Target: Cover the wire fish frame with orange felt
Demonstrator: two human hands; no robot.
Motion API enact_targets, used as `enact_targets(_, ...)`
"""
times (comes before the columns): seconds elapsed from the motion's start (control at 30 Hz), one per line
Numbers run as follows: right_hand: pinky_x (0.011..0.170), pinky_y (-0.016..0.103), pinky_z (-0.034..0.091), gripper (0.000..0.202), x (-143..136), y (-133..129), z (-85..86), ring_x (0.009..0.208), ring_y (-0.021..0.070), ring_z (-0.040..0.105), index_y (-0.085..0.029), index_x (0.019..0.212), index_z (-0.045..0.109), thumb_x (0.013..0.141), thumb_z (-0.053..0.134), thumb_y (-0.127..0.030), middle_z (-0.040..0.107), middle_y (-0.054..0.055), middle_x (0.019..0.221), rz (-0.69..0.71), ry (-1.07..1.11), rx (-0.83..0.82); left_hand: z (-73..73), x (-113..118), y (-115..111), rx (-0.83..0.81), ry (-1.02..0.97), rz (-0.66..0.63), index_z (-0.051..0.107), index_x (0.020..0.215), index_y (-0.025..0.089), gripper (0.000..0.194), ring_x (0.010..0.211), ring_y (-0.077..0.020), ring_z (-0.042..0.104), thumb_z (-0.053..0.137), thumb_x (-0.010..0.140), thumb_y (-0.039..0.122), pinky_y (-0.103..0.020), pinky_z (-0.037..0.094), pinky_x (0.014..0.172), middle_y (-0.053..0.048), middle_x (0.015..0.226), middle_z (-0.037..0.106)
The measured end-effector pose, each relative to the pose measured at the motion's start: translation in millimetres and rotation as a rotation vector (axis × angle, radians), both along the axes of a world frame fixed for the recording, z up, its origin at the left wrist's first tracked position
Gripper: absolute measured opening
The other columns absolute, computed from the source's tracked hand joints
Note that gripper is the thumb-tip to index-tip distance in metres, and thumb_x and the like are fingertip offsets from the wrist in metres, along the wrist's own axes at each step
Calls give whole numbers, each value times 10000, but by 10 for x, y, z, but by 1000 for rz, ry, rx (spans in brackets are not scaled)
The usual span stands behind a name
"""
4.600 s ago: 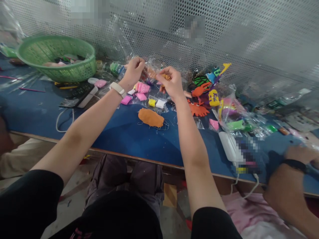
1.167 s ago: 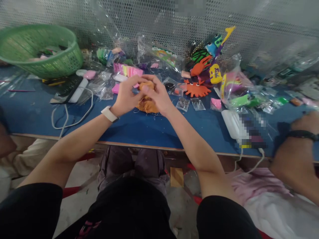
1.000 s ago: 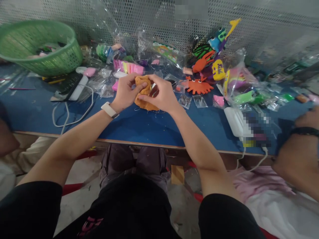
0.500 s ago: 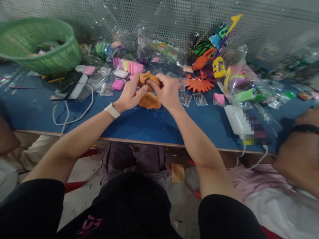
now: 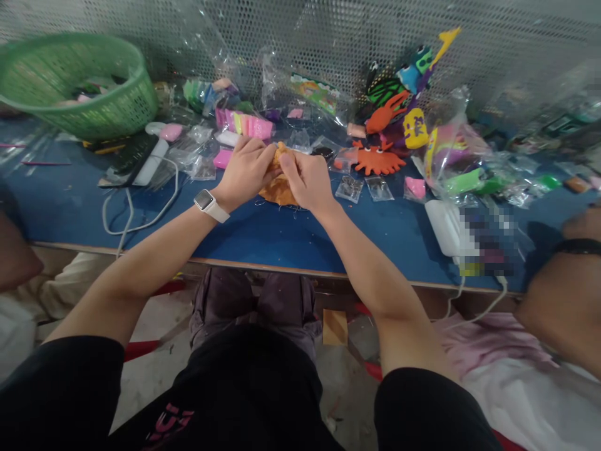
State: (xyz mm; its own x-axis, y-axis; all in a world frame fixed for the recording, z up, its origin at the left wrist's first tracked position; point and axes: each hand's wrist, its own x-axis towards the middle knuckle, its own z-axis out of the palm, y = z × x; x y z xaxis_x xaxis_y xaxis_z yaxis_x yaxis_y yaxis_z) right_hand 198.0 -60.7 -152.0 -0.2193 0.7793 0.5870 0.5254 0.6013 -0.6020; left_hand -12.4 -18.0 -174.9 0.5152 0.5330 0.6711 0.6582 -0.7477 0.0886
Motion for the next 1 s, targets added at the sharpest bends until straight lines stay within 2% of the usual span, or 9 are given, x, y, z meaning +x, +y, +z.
enact_targets(0.17,850,491,659,807,-67,-32,25,744,266,690,-277,814,654,1103,449,-1002,537,14,677,-30,52,44,41,30,-45,-1,82,-9,759,1165,215,526,1263,-351,771,288,1299,407,-674,505,1284,-109,992,788)
enact_targets(0.23,824,488,663,777,-71,-32,48,702,251,678,-277,886,693,1149,412,-952,559,10,710,-24,97,44,16,48,-27,-67,-29,-65,749,1144,234,491,1254,-350,768,341,1292,463,-688,476,1303,-95,973,770)
enact_targets(0.33,789,489,690,775,-38,4,70,723,261,727,-301,1150,762,1156,346,-956,637,17,795,-1,102,33,2,45,27,-147,-267,-156,724,1141,266,482,1166,-351,777,480,1239,669,-673,483,1285,-76,933,745)
enact_targets(0.47,733,494,737,901,72,174,50,810,289,828,-342,1455,712,1103,242,-1025,776,64,940,-8,97,19,109,-14,57,-180,-438,-194,670,1014,287,667,840,-285,736,383,1196,861,-597,573,1060,-40,789,689)
enact_targets(0.6,675,452,722,977,196,378,5,818,281,863,-370,1546,674,1068,163,-1052,833,89,1020,43,90,41,208,-56,59,-343,-641,-184,636,948,324,748,615,-174,596,317,1150,969,-481,542,704,9,653,621)
enact_targets(0.7,640,411,699,954,202,411,-31,794,249,855,-384,1555,646,1064,191,-1064,843,63,1031,101,131,-31,183,-38,83,-418,-762,-230,611,936,325,750,591,-163,572,337,1125,997,-449,526,619,8,658,591)
enact_targets(0.77,543,378,648,896,151,365,-59,681,221,806,-387,1557,618,1074,284,-1063,840,36,1009,173,183,-110,143,-4,69,-449,-788,-294,604,959,299,742,632,-189,643,332,1151,961,-438,571,640,-10,714,608)
enact_targets(0.87,477,360,613,854,45,253,-98,595,209,758,-387,1612,559,1073,442,-1039,836,18,996,269,198,-193,90,60,-28,-542,-707,-411,670,1145,266,771,761,-221,784,265,1174,921,-425,666,735,-50,857,712)
enact_targets(1.0,715,416,757,895,-35,127,-105,850,261,874,-368,1708,524,1106,368,-1010,850,77,1133,156,77,-99,32,123,-148,-484,-569,-421,665,1436,255,803,931,-280,862,327,1159,928,-469,721,898,-76,980,789)
